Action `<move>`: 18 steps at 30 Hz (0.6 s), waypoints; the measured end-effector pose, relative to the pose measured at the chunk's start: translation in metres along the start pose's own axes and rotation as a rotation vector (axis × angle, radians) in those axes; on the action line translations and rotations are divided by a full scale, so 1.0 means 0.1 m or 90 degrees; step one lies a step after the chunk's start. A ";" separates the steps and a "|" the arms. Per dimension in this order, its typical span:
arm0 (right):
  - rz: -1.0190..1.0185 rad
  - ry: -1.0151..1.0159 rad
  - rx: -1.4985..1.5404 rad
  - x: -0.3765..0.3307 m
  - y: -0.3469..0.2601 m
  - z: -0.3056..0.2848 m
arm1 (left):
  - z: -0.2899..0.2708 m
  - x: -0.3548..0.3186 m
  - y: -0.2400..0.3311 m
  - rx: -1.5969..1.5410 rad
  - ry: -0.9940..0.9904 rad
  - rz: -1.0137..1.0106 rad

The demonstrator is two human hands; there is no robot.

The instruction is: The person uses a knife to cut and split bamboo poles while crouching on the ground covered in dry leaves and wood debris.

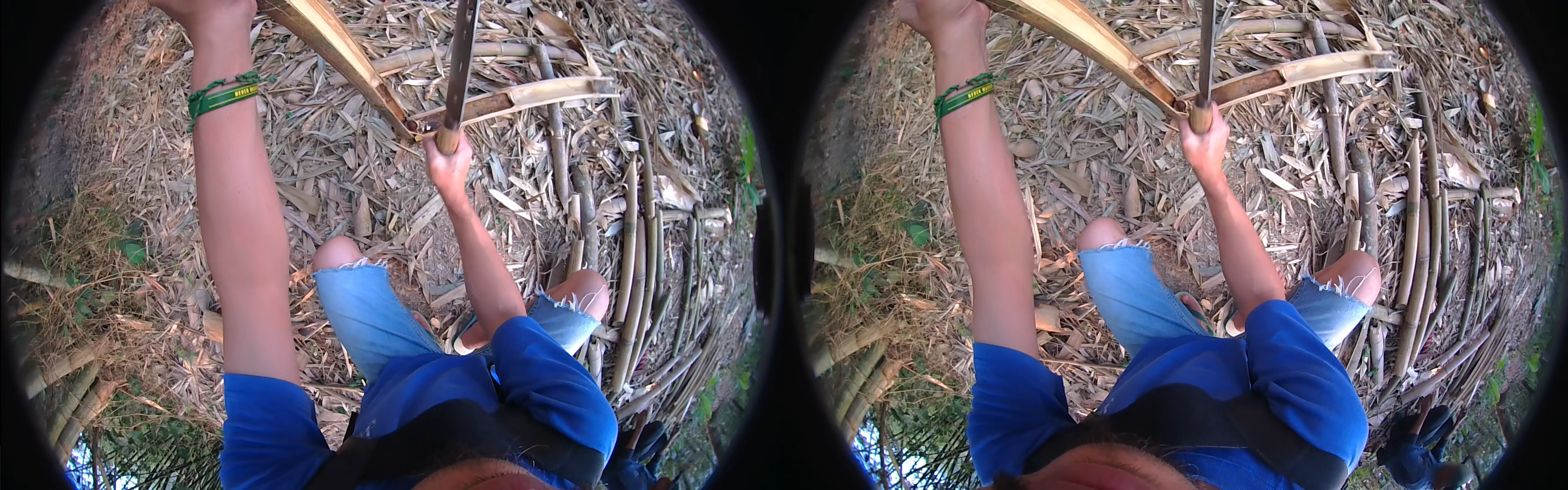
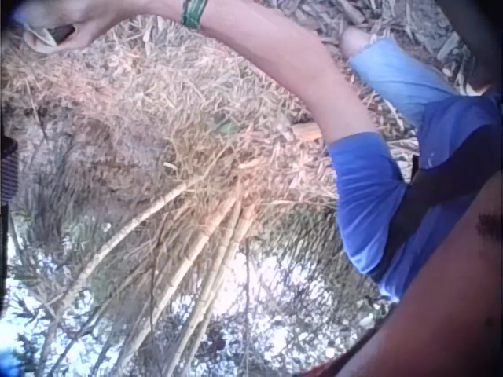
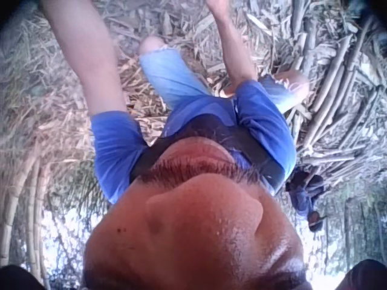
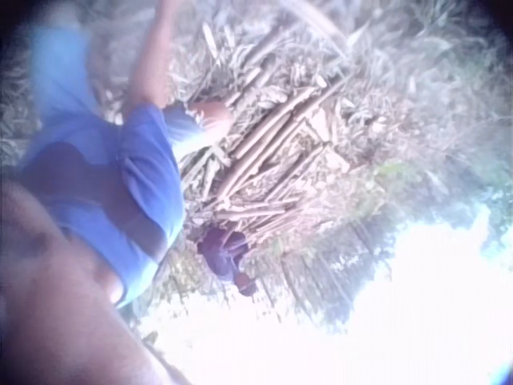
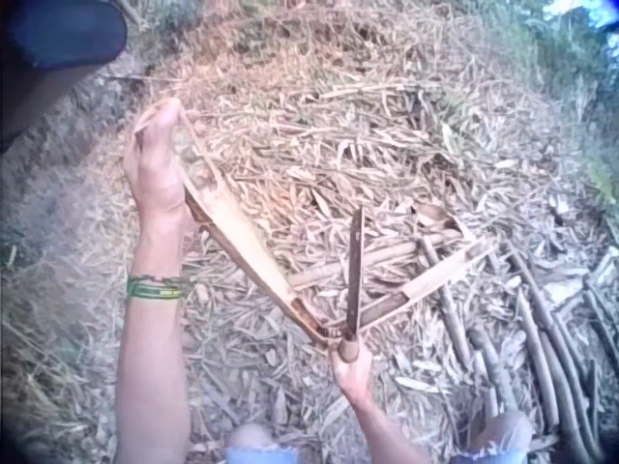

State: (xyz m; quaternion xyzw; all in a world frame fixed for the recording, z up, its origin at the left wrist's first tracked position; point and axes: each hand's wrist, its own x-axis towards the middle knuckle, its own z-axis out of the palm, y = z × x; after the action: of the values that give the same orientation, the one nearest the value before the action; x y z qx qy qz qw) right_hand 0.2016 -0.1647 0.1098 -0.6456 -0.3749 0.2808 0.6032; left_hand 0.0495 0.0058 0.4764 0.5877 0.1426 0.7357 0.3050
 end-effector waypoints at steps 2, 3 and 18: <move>0.147 -0.089 -0.172 -0.42 0.81 0.08 | -0.14 0.18 -0.15 0.045 0.022 0.127; 0.260 -0.164 -0.352 -0.55 1.31 -0.07 | -0.09 0.17 -0.26 0.037 0.040 0.186; 0.178 -0.059 -0.026 -0.37 -0.06 -0.39 | -0.75 -0.86 0.83 0.168 0.207 0.080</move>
State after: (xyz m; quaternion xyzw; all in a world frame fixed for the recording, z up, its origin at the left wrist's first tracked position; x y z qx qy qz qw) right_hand 0.2120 -0.2169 0.1173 -0.6898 -0.3146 0.3839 0.5271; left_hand -0.0346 -0.1006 0.4362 0.5040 0.2480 0.8132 0.1519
